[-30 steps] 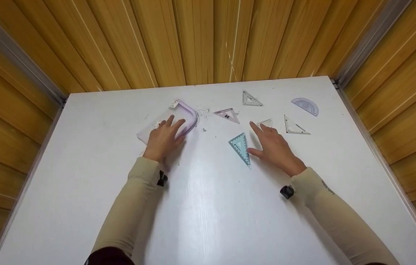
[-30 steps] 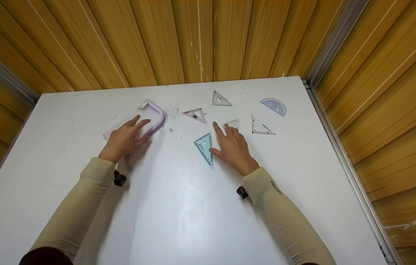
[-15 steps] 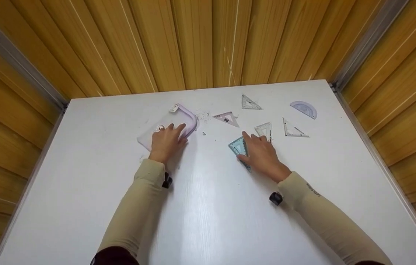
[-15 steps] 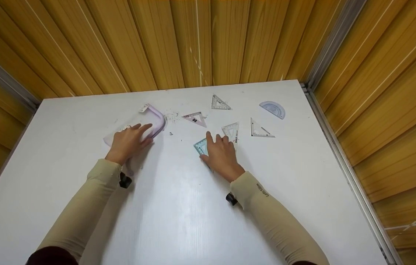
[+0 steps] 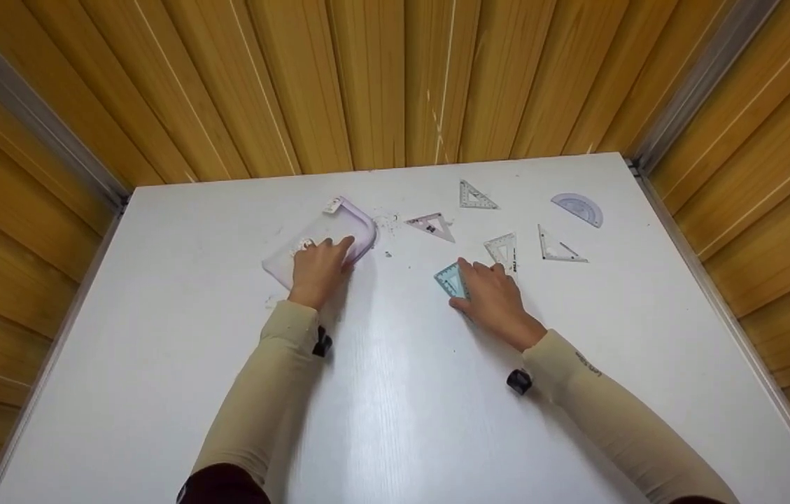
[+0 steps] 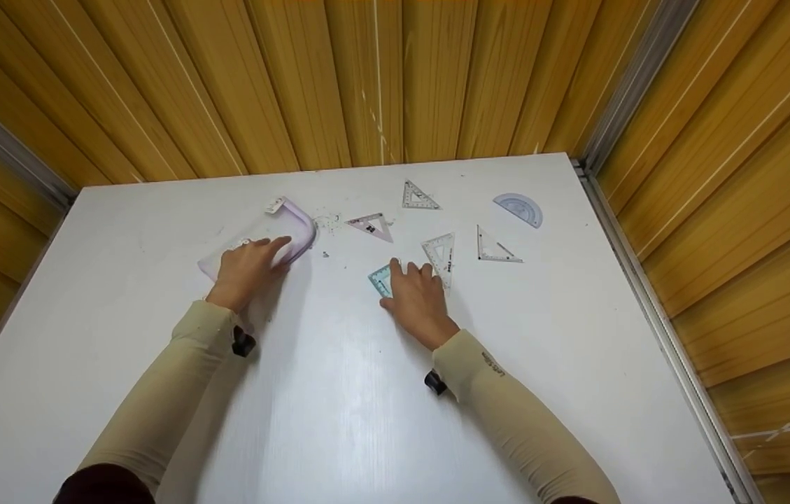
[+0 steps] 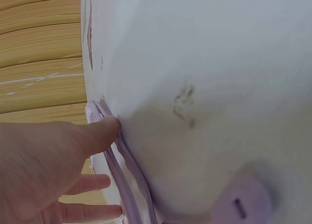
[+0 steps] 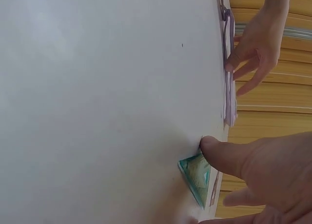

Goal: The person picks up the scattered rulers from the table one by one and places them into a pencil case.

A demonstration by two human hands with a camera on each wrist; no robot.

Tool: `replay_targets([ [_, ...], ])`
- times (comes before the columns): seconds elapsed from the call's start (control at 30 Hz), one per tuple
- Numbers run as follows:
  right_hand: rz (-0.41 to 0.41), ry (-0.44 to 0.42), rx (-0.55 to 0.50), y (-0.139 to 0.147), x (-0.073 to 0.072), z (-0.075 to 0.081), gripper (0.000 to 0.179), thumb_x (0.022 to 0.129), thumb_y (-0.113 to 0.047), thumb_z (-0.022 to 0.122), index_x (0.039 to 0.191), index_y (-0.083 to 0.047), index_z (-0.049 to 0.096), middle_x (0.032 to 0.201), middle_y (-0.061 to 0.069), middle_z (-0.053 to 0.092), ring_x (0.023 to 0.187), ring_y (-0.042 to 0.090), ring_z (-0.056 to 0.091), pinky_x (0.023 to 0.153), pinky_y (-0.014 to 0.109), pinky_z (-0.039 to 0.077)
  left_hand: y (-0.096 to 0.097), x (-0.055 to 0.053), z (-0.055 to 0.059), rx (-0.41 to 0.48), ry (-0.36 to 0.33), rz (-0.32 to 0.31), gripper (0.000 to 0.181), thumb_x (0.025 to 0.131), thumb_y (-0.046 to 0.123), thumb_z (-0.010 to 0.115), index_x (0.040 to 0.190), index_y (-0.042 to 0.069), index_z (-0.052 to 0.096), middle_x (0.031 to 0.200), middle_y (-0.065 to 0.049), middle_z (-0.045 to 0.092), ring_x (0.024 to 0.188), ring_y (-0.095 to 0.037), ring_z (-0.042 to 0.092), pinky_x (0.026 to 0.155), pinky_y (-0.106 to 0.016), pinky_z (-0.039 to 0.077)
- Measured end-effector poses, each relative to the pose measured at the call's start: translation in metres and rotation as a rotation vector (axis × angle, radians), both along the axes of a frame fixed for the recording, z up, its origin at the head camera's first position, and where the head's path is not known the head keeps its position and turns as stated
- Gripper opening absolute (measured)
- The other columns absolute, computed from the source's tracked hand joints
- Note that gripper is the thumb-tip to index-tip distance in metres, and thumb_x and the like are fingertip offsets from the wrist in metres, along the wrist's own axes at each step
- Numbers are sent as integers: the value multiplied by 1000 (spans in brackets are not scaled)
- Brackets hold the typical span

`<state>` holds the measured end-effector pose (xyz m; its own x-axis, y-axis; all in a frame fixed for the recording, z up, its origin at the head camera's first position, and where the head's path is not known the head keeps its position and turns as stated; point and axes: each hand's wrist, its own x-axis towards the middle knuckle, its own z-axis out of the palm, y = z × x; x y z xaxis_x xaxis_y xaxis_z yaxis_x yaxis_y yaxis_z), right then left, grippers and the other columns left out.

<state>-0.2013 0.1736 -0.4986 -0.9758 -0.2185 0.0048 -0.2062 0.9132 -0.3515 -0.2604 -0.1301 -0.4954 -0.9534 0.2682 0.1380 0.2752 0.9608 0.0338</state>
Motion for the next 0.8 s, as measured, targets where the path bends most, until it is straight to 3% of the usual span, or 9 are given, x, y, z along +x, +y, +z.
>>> replay_targets([
  [0.2,-17,-11,-63,6,-3,2,71,89,-13,81,150,2,48,140,22,61,105,37,55,85,50,48,1,-1,-1,-10,8,-1,40,97,11,69,136,17,65,97,-20,73,76,-42,70,61,-54,58],
  [0.43,-34,-22,-102,13,-9,2,65,90,1,74,149,2,49,129,24,66,99,33,54,81,48,50,-3,-5,-1,112,-34,12,44,96,12,72,139,16,63,104,-18,75,85,-41,71,68,-55,58],
  [0.8,-51,-53,-143,18,-15,2,66,87,9,72,149,1,50,133,24,63,105,35,57,87,48,50,-8,-7,3,238,-118,47,41,101,14,66,141,15,61,119,-18,73,104,-42,69,81,-59,55],
])
